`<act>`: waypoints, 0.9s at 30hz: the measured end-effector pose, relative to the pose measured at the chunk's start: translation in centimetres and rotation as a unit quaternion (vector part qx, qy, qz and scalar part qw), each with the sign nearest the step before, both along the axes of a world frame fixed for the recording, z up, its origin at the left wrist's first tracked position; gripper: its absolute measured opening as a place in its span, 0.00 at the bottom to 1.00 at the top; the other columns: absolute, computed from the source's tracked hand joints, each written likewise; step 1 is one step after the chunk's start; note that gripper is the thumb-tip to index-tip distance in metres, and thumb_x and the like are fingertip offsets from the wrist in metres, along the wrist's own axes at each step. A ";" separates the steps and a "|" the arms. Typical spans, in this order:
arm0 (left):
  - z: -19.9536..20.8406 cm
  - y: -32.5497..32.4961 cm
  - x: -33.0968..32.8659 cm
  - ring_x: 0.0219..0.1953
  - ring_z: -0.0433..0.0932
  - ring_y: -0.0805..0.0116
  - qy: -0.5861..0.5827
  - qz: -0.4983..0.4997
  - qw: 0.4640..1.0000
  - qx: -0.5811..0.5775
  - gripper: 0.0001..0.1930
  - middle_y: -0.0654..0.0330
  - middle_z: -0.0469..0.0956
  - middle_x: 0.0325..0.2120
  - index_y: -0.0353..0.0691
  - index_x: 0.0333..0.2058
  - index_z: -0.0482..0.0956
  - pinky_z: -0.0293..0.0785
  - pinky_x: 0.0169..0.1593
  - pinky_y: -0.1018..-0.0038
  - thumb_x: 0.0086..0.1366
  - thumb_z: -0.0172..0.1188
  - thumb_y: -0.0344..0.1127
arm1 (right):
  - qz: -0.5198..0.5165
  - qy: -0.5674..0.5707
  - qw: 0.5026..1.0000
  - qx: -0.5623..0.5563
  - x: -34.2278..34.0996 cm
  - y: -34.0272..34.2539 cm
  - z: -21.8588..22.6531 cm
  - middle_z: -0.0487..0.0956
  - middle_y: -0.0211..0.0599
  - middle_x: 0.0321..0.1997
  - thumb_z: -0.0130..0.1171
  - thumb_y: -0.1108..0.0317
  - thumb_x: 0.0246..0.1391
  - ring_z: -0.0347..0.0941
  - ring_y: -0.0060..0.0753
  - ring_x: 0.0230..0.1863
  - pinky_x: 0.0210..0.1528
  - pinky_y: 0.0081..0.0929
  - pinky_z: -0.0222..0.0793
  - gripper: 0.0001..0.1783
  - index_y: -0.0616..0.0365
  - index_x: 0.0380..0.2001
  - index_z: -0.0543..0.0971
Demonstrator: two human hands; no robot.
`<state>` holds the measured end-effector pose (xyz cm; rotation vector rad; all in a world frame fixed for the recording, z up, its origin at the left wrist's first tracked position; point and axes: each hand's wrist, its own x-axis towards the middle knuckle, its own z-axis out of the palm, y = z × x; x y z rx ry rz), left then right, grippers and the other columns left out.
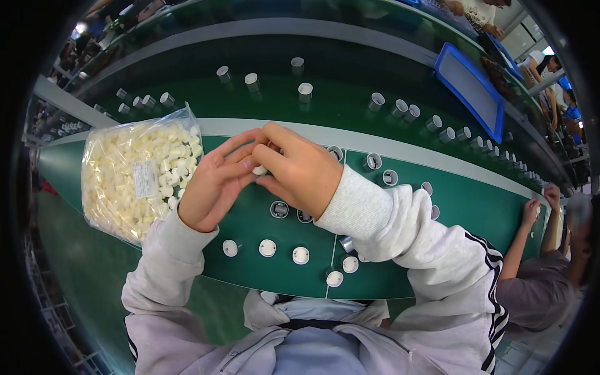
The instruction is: Assembling small white plastic components into metal housings on a production line.
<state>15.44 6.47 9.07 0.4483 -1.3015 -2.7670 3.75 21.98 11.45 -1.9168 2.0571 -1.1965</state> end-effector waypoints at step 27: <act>1.5 -0.5 -3.7 0.58 0.70 0.62 0.021 -0.203 0.955 -0.217 0.43 0.52 0.64 0.60 0.39 0.65 0.57 0.74 0.53 0.70 0.49 0.59 0.13 | 0.128 0.061 0.989 0.032 -2.8 1.8 -1.5 0.75 0.41 0.40 0.64 0.76 0.42 0.74 0.45 0.46 0.47 0.36 0.73 0.12 0.58 0.34 0.78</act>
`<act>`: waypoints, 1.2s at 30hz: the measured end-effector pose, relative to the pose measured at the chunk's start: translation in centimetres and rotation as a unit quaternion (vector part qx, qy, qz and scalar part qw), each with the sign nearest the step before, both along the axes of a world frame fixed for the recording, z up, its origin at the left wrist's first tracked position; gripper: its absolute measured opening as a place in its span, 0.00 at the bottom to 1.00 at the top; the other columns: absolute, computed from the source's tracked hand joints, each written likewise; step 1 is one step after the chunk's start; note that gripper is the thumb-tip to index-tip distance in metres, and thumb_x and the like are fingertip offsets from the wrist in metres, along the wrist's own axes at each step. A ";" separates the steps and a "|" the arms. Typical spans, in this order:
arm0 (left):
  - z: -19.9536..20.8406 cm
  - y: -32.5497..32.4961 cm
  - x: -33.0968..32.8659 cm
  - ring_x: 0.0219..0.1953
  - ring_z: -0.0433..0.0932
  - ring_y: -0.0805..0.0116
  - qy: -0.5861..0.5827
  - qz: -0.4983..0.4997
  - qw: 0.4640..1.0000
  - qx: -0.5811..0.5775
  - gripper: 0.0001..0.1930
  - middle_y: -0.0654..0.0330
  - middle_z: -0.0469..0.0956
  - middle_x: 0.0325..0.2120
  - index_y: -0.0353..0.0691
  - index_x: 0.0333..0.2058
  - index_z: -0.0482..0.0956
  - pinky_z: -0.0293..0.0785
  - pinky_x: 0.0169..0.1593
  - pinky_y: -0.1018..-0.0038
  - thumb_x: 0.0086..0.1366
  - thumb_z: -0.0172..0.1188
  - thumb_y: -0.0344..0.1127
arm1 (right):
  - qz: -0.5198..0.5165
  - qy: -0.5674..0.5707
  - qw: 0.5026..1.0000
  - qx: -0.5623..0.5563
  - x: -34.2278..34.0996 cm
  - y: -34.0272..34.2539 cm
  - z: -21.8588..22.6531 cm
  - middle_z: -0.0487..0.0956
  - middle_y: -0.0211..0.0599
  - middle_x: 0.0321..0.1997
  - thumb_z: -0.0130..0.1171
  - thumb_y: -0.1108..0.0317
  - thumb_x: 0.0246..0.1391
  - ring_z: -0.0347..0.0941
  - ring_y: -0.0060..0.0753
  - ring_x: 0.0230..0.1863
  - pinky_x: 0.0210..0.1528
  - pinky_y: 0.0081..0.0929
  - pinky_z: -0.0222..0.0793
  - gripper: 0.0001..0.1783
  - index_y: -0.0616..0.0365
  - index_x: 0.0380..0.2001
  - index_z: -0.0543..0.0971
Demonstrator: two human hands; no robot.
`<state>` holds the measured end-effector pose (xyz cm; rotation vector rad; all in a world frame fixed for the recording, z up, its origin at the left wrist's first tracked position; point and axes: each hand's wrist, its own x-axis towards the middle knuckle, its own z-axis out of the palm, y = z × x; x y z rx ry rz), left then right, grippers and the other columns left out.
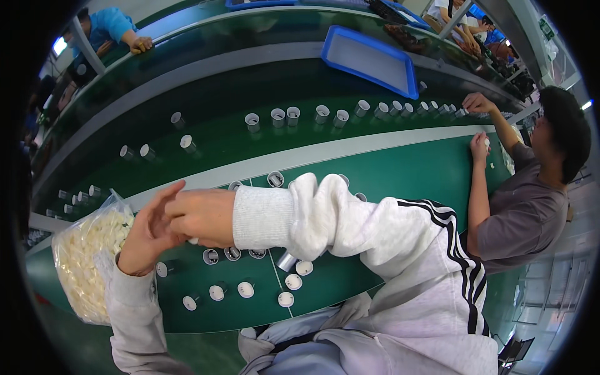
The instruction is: Assembling small white plastic components into metal housings on a production line.
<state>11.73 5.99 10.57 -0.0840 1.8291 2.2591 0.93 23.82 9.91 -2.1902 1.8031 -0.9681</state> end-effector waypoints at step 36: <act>6.3 9.4 7.4 0.35 0.77 0.71 0.269 0.147 0.875 -0.375 0.24 0.60 0.73 0.39 0.38 0.44 0.80 0.70 0.32 0.79 0.43 0.67 0.17 | -0.210 -0.165 0.960 -0.087 9.0 9.0 9.4 0.78 0.48 0.42 0.68 0.82 0.37 0.77 0.40 0.39 0.39 0.28 0.72 0.12 0.68 0.31 0.82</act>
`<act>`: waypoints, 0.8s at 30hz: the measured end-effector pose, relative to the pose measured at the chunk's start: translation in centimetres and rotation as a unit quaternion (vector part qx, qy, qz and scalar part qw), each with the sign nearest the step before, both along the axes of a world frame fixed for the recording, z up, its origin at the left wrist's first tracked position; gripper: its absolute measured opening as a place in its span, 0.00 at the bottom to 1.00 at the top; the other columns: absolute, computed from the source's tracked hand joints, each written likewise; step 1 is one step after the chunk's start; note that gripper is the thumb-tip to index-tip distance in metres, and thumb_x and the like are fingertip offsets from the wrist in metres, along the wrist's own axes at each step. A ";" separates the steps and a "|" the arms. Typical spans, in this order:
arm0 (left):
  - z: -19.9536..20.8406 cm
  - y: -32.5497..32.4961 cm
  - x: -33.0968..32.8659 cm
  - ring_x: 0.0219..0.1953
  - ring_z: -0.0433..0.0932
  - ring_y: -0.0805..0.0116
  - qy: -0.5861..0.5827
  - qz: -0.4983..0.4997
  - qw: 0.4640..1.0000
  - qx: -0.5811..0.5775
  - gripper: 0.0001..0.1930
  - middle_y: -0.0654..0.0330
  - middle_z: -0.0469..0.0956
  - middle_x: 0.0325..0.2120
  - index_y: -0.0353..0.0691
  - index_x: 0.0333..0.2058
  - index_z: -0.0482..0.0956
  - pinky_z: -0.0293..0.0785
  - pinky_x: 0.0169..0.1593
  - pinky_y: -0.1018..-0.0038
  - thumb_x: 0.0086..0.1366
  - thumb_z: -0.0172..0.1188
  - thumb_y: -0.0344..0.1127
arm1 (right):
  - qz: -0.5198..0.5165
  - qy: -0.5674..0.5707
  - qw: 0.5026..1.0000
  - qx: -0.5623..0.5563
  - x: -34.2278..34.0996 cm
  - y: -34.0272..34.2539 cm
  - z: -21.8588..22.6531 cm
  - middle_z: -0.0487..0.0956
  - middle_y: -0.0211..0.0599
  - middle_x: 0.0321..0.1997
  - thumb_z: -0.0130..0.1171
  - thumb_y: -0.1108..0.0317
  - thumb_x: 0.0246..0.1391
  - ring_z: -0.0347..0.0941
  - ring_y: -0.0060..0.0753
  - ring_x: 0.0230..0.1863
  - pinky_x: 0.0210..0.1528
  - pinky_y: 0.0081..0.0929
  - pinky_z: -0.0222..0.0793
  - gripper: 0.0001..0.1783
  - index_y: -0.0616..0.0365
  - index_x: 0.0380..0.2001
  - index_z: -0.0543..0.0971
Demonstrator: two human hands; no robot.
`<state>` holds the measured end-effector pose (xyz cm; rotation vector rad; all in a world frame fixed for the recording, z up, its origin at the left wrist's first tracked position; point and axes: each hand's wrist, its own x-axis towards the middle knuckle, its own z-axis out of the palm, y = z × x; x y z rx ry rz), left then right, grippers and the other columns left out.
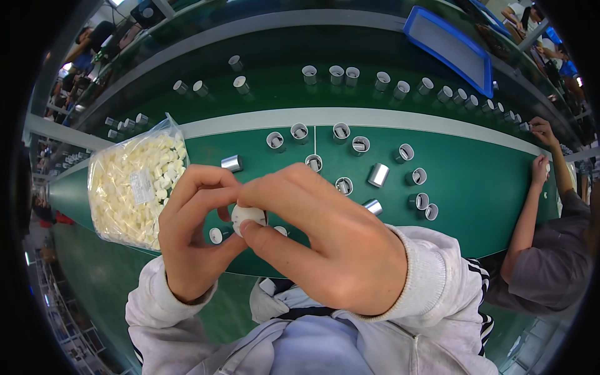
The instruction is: Assembling small white plastic components into metal housings on a production line.
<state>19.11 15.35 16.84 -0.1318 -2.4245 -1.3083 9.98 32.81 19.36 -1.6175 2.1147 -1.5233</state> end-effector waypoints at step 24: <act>-0.2 0.8 1.0 0.36 0.71 0.70 -0.024 0.011 0.999 0.048 0.24 0.57 0.72 0.38 0.33 0.44 0.80 0.68 0.33 0.78 0.44 0.66 0.16 | -0.056 0.332 0.941 -0.015 0.3 0.7 -2.8 0.78 0.37 0.42 0.58 0.68 0.24 0.73 0.42 0.43 0.42 0.39 0.67 0.15 0.62 0.23 0.80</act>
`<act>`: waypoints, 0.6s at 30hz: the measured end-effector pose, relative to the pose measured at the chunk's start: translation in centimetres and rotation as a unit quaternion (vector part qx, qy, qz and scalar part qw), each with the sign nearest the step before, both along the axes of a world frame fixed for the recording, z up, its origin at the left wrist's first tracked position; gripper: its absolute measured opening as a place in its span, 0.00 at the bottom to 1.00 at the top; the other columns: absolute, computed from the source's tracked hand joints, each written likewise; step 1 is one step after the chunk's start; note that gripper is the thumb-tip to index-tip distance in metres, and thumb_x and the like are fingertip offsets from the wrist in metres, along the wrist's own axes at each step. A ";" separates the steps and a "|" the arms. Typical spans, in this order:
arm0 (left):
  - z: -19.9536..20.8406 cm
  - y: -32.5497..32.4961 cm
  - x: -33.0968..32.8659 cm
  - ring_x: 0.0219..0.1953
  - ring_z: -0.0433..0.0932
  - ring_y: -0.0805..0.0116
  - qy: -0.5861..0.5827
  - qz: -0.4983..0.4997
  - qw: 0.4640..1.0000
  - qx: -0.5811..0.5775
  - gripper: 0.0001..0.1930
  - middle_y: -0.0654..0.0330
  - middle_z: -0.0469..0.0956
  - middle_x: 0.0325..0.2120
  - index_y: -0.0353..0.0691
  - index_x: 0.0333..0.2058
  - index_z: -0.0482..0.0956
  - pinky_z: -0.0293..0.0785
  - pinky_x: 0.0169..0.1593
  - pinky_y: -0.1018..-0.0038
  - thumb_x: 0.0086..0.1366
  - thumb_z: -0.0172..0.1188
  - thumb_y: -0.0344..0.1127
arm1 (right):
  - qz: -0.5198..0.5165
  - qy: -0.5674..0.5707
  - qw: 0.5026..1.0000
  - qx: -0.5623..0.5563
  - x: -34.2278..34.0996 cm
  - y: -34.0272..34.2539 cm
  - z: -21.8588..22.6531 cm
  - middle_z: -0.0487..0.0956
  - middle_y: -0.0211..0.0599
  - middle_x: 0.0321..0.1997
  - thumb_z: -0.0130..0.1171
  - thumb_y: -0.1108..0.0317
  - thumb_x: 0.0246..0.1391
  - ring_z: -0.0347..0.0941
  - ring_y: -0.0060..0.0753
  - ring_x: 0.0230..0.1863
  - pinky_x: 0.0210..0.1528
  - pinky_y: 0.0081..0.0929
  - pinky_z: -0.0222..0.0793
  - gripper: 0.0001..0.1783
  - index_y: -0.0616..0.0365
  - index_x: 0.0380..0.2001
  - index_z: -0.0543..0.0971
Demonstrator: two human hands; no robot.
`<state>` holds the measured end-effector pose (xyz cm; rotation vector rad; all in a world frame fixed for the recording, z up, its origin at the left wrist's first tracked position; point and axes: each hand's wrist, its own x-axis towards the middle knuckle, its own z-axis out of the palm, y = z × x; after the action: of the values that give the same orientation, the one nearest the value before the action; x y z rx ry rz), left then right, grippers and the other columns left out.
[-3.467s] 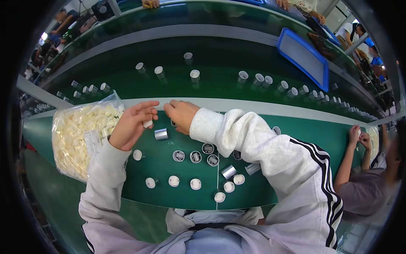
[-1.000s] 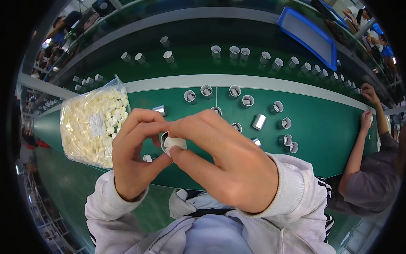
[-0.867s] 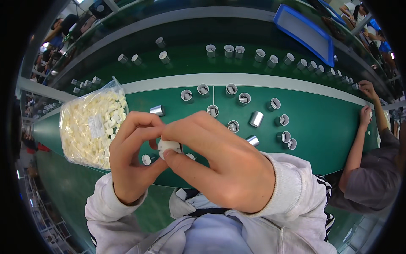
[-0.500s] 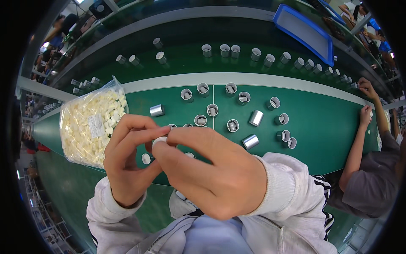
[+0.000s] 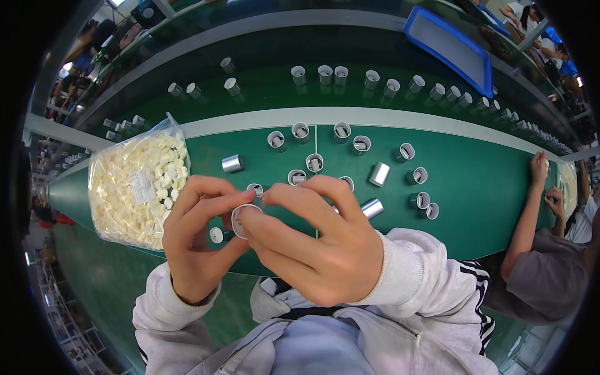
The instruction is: Assembling small white plastic components into metal housings on a production line.
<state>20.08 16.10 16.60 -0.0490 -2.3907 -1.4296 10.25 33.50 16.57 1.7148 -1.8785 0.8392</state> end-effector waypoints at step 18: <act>-1.9 -7.4 -11.9 0.33 0.81 0.65 0.057 0.024 0.995 -0.080 0.17 0.57 0.79 0.29 0.34 0.36 0.80 0.78 0.38 0.74 0.43 0.71 0.23 | 0.043 0.017 0.995 0.085 -11.9 -8.0 0.4 0.77 0.39 0.42 0.68 0.75 0.39 0.71 0.46 0.48 0.49 0.38 0.66 0.22 0.56 0.42 0.76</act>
<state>8.22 8.68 14.72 -0.1107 -2.3905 -1.1793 -1.61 25.45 16.96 1.9116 -1.9116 0.6945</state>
